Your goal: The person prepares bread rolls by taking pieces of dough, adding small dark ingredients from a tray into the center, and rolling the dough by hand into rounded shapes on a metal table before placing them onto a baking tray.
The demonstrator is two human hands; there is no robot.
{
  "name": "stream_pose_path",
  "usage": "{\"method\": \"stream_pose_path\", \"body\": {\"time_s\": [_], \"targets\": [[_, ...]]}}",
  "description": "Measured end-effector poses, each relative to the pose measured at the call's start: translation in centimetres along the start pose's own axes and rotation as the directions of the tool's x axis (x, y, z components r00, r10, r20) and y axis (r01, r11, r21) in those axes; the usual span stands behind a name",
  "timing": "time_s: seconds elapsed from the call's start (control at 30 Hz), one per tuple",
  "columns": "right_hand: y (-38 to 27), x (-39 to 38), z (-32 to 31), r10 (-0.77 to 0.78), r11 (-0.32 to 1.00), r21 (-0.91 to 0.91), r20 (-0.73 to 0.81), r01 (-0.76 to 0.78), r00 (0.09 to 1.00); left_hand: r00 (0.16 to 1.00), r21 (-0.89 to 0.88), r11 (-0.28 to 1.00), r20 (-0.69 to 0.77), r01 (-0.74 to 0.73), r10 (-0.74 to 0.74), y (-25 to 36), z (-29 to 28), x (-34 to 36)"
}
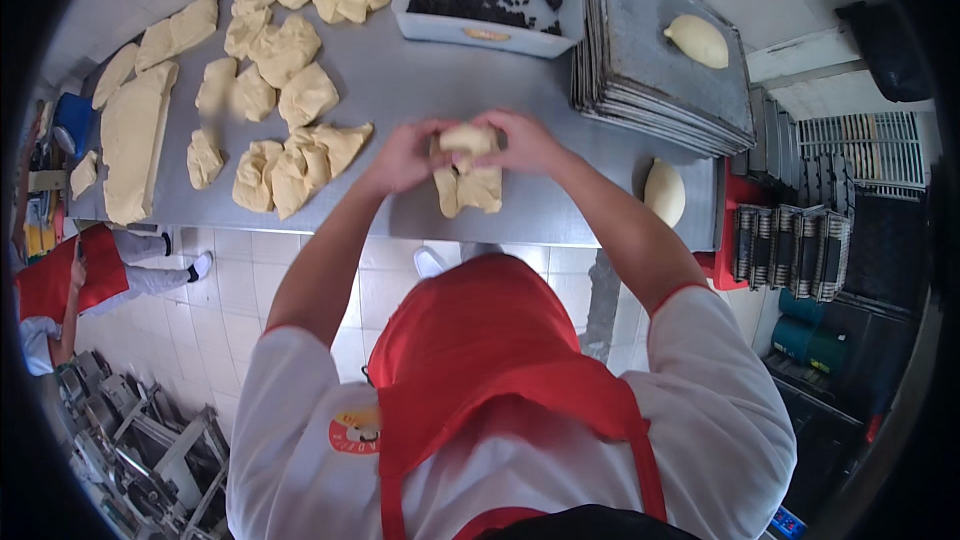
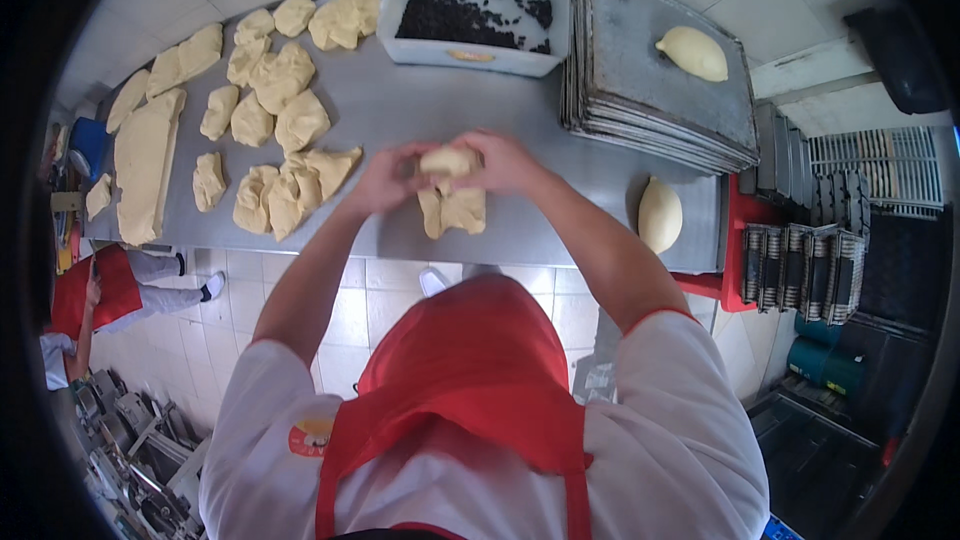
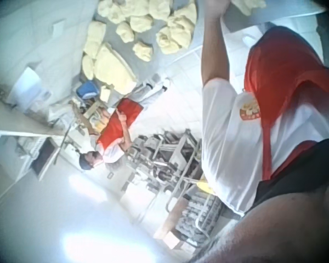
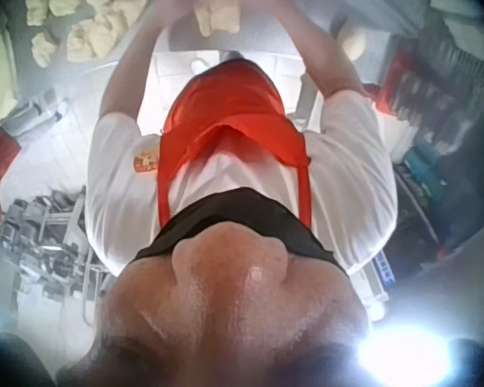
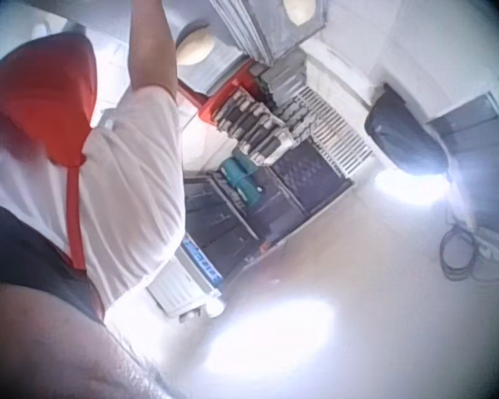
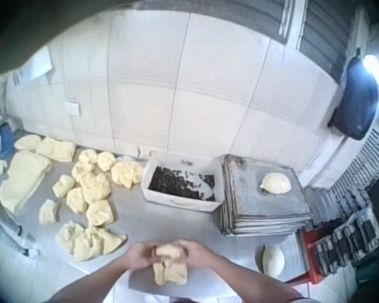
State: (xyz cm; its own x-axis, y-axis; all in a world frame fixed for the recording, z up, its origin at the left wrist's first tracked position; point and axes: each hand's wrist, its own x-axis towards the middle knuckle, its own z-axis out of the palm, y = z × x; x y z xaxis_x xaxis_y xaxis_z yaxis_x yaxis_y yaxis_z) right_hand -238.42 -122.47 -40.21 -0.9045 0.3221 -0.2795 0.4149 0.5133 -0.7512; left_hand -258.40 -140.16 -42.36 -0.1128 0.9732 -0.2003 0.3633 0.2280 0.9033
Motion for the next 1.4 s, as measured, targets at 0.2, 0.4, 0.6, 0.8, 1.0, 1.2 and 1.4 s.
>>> {"method": "stream_pose_path", "body": {"time_s": [0.2, 0.4, 0.6, 0.8, 1.0, 1.2, 1.4], "targets": [[-1.2, -0.5, 1.5, -0.238, 0.853, -0.52, -0.322, 0.039, 0.916, 0.944, 0.434, 0.897, -0.257, -0.08, 0.209, 2.0, 1.4, -0.2], [-1.5, -1.3, 1.5, -0.19, 0.94, -0.309, -0.123, 0.144, 0.974, 0.98, -0.063, 0.983, -0.119, -0.171, 0.162, 1.2, 0.0, -0.8], [-1.5, -1.7, 1.8, -0.148, 0.87, -0.493, -0.263, -0.001, 0.953, 0.94, 0.407, 0.91, -0.276, -0.077, 0.203, 0.2, 2.2, 0.1], [-1.2, -2.6, 2.1, -0.136, 0.943, -0.319, -0.121, 0.091, 0.983, 0.995, 0.202, 0.979, -0.096, 0.016, 0.004, 0.1, 1.9, -1.3], [-1.1, -2.5, 2.6, -0.123, 0.882, -0.471, -0.275, -0.022, 0.954, 0.944, 0.516, 0.855, -0.255, -0.049, 0.208, -0.1, 3.1, -0.7], [-0.8, -3.3, 2.8, -0.132, 0.927, -0.372, -0.209, 0.046, 0.969, 0.997, 0.224, 0.973, -0.064, 0.06, -0.046, 0.2, 2.7, -2.4], [-0.2, -3.5, 3.1, -0.204, 0.862, -0.507, -0.341, 0.003, 0.918, 0.895, 0.525, 0.85, -0.358, -0.042, 0.266, 0.3, 4.3, -1.6]]}}
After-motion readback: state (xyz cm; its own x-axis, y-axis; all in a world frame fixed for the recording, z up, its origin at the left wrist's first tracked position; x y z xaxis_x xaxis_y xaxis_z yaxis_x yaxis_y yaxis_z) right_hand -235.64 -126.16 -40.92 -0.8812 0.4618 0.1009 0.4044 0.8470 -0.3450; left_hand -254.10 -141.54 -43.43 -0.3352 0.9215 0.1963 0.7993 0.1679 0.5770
